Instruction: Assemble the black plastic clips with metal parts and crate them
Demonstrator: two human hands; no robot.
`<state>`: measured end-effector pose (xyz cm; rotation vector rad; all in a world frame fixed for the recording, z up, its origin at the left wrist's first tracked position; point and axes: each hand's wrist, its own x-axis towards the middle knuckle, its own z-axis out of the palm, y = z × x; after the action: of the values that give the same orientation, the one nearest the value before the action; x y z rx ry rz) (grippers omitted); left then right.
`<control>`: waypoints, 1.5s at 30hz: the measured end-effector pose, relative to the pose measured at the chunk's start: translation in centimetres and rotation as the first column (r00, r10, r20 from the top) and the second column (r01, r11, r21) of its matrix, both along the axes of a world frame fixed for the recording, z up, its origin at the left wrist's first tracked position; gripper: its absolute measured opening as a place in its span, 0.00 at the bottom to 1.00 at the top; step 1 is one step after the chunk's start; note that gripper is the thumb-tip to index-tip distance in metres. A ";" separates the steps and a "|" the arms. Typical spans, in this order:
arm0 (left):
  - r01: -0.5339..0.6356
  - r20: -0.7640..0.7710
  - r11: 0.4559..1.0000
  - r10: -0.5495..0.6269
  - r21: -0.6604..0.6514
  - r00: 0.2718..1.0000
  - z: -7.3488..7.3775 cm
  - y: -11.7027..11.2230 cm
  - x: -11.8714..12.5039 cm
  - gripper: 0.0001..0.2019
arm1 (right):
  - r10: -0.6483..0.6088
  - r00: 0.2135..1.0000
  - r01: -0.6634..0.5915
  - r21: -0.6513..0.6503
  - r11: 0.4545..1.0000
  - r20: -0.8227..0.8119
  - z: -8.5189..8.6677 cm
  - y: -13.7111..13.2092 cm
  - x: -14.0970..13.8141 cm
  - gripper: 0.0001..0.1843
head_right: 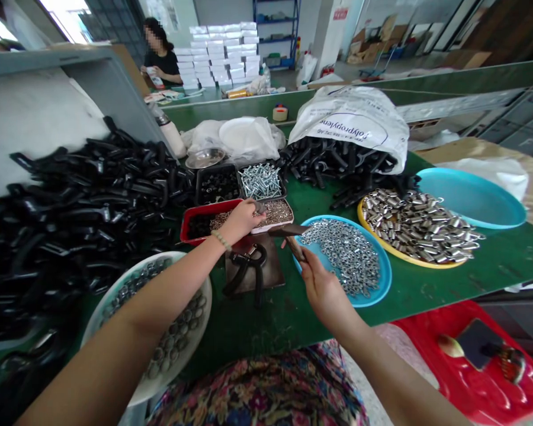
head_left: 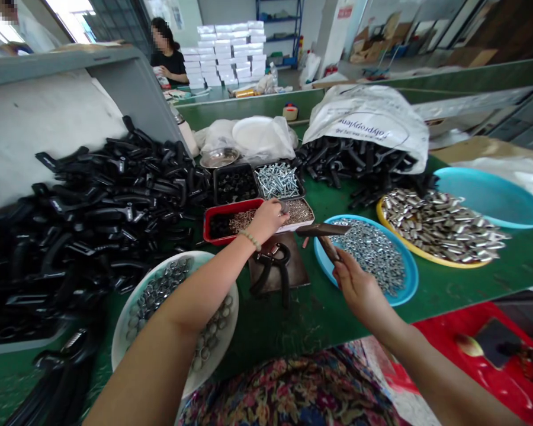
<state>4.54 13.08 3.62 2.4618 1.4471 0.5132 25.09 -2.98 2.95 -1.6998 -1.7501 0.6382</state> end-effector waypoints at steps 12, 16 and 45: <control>0.051 0.136 0.998 -0.048 -0.021 0.990 -4.6 -9.8 -3.8 0.13 | 0.033 0.998 -0.034 -0.020 0.999 -0.054 -0.7 0.1 -0.7 0.23; 0.044 0.054 0.999 -0.045 0.015 0.998 -4.5 -9.8 -3.6 0.14 | 0.032 0.998 -0.033 -0.004 0.999 -0.055 -0.8 -0.1 -0.7 0.22; -0.018 -0.014 0.995 0.017 -0.097 1.000 -4.6 -17.2 -7.0 0.17 | 0.298 0.935 -0.290 -0.068 0.954 0.192 1.4 -1.1 -4.5 0.25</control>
<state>-2.46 -4.15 -0.95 2.3834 1.4642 0.4209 20.61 -4.11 4.39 -1.5854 -2.1753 0.6514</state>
